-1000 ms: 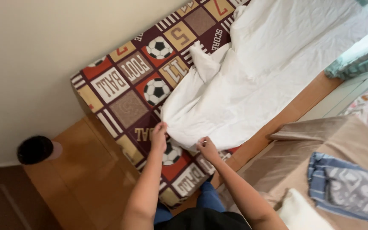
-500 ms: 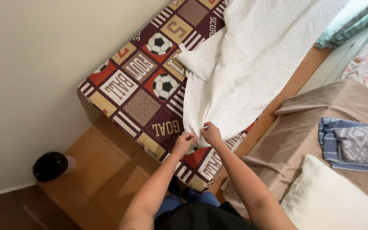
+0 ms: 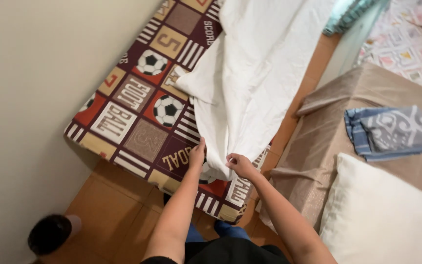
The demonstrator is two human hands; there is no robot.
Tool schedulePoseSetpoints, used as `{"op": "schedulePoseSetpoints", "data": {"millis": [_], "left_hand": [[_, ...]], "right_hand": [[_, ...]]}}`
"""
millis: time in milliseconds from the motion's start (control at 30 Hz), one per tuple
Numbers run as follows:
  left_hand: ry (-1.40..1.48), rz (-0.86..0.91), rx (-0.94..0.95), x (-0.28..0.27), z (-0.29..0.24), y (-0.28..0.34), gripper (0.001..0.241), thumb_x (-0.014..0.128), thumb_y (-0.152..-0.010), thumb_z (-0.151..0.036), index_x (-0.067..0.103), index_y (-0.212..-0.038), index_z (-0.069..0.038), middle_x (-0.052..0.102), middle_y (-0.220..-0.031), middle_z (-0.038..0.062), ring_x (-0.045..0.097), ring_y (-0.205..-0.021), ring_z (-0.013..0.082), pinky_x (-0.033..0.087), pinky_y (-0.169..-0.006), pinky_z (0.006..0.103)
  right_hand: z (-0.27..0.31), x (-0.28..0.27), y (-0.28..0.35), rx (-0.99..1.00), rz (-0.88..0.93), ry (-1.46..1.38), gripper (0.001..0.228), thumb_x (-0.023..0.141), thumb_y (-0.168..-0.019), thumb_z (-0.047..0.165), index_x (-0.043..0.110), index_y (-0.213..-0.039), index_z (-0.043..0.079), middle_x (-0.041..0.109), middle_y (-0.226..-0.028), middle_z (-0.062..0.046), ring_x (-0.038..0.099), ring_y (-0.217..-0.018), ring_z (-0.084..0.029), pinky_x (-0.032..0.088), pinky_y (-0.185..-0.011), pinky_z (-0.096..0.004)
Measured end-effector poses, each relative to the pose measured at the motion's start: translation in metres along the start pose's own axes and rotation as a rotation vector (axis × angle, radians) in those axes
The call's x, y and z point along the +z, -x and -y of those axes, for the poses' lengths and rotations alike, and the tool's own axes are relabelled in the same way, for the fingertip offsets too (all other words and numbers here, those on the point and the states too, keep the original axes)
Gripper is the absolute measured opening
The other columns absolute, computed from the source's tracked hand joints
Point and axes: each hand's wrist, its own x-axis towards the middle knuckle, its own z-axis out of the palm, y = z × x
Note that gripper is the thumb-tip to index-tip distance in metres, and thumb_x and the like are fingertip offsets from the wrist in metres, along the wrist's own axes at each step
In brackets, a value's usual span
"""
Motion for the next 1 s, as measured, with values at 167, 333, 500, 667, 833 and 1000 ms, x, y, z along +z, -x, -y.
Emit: {"op": "schedulePoseSetpoints", "data": {"millis": [167, 333, 500, 667, 833, 1000], "left_hand": [[-0.126, 0.027, 0.002, -0.013, -0.006, -0.059, 0.038, 0.071, -0.093, -0.034, 0.075, -0.112, -0.001, 0.074, -0.116, 0.016, 0.069, -0.105, 0.0331, 0.054, -0.088, 0.0479], [-0.148, 0.045, 0.310, -0.062, 0.001, -0.073, 0.030, 0.075, -0.090, -0.028, 0.076, -0.097, 0.001, 0.077, -0.091, 0.017, 0.070, -0.085, 0.0293, 0.054, -0.076, 0.0409], [-0.373, 0.242, 0.557, -0.113, -0.023, -0.007, 0.027, 0.070, -0.093, -0.029, 0.074, -0.097, -0.002, 0.075, -0.083, 0.016, 0.074, -0.077, 0.0263, 0.056, -0.072, 0.0394], [-0.511, 0.313, 0.590, -0.141, -0.029, 0.014, 0.024, 0.066, -0.095, -0.024, 0.073, -0.101, -0.001, 0.072, -0.090, 0.015, 0.070, -0.081, 0.0321, 0.053, -0.070, 0.0429], [-0.572, 0.316, 0.449, -0.168, -0.043, 0.027, 0.031, 0.065, -0.099, -0.030, 0.073, -0.096, -0.001, 0.071, -0.081, 0.016, 0.069, -0.073, 0.0331, 0.051, -0.069, 0.0428], [-0.513, 0.339, 0.639, -0.180, -0.022, 0.000, 0.030, 0.071, -0.093, -0.031, 0.074, -0.098, -0.002, 0.073, -0.085, 0.015, 0.071, -0.076, 0.0279, 0.054, -0.069, 0.0386]], "right_hand": [[-0.011, 0.034, -0.004, 0.112, -0.057, 0.012, 0.026, 0.076, -0.089, 0.022, 0.069, -0.108, 0.004, 0.072, -0.089, -0.008, 0.066, -0.084, -0.019, 0.053, -0.079, -0.034], [0.029, 0.086, -0.044, 0.167, -0.418, 0.204, 0.025, 0.074, -0.087, 0.018, 0.072, -0.109, 0.005, 0.073, -0.100, -0.014, 0.069, -0.096, -0.028, 0.053, -0.086, -0.041], [0.162, 0.116, -0.087, 0.189, -0.467, 0.353, 0.047, 0.071, -0.093, 0.044, 0.066, -0.126, 0.012, 0.070, -0.117, -0.014, 0.062, -0.113, -0.031, 0.048, -0.096, -0.048], [0.134, 0.143, -0.132, 0.259, -0.293, 0.665, 0.051, 0.072, -0.085, 0.045, 0.069, -0.126, 0.016, 0.068, -0.114, -0.013, 0.059, -0.112, -0.033, 0.045, -0.094, -0.050], [0.172, 0.153, -0.129, 0.244, -0.203, 0.738, 0.037, 0.069, -0.089, 0.048, 0.080, -0.109, 0.019, 0.067, -0.118, -0.010, 0.057, -0.118, -0.032, 0.043, -0.100, -0.049], [0.167, 0.176, -0.136, 0.301, -0.121, 0.725, 0.040, 0.073, -0.088, 0.051, 0.080, -0.110, 0.018, 0.065, -0.124, -0.010, 0.055, -0.123, -0.032, 0.043, -0.102, -0.048]]}}
